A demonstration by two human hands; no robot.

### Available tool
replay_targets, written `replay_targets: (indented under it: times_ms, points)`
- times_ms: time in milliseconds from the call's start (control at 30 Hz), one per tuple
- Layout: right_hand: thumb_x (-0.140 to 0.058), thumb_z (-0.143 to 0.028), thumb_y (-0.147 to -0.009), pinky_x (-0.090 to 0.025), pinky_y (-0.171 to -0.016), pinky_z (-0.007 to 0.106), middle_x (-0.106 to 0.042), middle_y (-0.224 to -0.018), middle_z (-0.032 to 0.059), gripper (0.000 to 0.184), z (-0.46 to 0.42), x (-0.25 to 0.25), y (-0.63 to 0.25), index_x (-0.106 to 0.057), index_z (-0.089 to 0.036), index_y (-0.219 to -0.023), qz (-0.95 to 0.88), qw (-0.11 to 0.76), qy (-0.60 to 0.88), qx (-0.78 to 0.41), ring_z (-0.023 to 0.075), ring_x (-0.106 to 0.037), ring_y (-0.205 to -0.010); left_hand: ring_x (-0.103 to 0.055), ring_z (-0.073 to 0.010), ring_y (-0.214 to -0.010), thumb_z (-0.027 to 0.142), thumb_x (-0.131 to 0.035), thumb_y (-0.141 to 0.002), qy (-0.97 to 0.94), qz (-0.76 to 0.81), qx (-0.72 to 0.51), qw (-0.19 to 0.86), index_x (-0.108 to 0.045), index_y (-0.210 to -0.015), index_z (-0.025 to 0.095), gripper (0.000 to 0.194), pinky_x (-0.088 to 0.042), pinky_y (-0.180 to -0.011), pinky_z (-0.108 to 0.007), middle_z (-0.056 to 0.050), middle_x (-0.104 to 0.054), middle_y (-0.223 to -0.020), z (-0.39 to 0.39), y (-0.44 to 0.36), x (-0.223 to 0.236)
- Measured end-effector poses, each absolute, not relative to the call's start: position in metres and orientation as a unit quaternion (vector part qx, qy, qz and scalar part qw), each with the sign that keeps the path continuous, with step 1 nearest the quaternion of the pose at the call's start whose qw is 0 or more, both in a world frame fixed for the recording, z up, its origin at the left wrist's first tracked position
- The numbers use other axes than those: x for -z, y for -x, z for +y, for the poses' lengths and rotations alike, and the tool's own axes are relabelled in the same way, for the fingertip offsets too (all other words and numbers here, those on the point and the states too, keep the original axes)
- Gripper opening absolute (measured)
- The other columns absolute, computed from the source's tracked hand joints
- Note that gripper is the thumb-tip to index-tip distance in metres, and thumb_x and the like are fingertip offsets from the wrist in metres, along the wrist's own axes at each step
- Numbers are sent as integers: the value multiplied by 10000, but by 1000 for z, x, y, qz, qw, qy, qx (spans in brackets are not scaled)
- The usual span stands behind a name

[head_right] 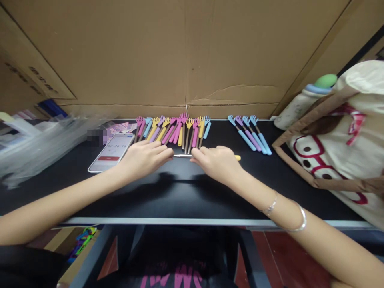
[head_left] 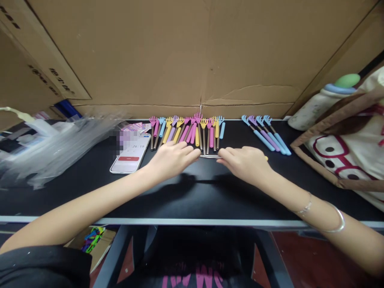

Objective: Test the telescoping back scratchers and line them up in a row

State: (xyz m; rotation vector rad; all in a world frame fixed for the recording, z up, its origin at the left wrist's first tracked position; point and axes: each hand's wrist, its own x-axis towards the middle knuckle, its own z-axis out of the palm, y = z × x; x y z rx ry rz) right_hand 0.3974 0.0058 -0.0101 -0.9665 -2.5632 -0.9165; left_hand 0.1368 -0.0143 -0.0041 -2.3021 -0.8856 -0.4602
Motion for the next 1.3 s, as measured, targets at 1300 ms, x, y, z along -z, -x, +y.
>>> replay_targets:
  times_ms: [1300]
  points:
    - [-324, -398, -1007, -213, -538, 290, -649, -667, 57, 420, 32, 13, -454, -608, -186, -781, -850, 125, 404, 316, 162, -520, -571, -568, -183, -710, 318, -413, -1005, 824, -370, 151, 402, -638, -801, 203, 325, -339, -593, -303, -26, -654, -703, 8, -64, 10]
